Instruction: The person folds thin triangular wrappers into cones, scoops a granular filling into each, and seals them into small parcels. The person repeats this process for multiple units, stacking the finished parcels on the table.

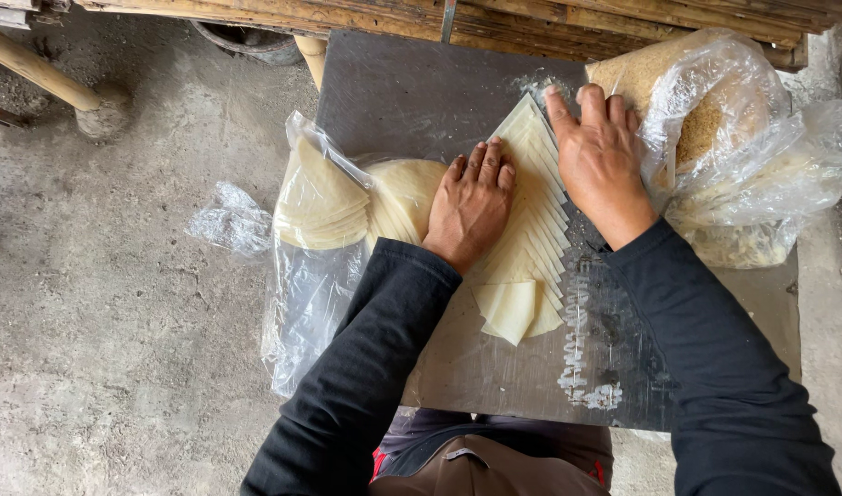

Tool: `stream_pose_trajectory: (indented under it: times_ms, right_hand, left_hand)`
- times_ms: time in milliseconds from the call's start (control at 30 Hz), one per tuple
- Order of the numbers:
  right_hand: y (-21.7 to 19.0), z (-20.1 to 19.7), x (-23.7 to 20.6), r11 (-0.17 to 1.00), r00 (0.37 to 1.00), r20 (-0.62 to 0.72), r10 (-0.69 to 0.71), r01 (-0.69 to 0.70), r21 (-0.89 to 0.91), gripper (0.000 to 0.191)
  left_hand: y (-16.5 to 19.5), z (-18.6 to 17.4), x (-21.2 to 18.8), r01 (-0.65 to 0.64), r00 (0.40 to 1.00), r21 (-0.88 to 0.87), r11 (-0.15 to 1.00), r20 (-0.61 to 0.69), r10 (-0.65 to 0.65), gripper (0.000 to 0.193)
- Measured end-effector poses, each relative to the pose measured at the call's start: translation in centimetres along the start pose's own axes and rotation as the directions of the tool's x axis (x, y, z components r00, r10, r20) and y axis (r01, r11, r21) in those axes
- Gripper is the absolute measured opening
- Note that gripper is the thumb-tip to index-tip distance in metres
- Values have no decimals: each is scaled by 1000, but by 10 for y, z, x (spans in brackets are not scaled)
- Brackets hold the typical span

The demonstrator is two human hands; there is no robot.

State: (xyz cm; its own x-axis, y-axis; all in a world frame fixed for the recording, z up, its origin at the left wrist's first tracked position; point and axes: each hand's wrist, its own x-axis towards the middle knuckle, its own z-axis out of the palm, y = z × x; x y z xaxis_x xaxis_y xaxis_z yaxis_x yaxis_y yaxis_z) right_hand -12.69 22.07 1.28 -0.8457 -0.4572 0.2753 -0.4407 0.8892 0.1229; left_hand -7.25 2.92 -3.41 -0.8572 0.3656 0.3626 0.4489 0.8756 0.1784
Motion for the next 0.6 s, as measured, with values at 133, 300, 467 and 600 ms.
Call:
stream_pose_trajectory:
  times_ms: [133,300,467,600]
  right_hand:
    - [-3,6,7,995,989,131,-66,55,88,81]
    - [11,8,16,996,945,323,-47,21,84,79]
    - [19,11,20,998,957,287,-43,29,53,79]
    - [15,13,26,955,988,67,-140,153,-256,65]
  left_hand:
    - [1,-1,-1,3,1000,4,1000,14,-3,37]
    - [1,-2,-1,0,1000,7,1000,10,0,37]
    - [1,-2,-1,-5,1000,16,1000,31,5,36]
    - [2,-2,0,-2,999,18,1000,33,1,37]
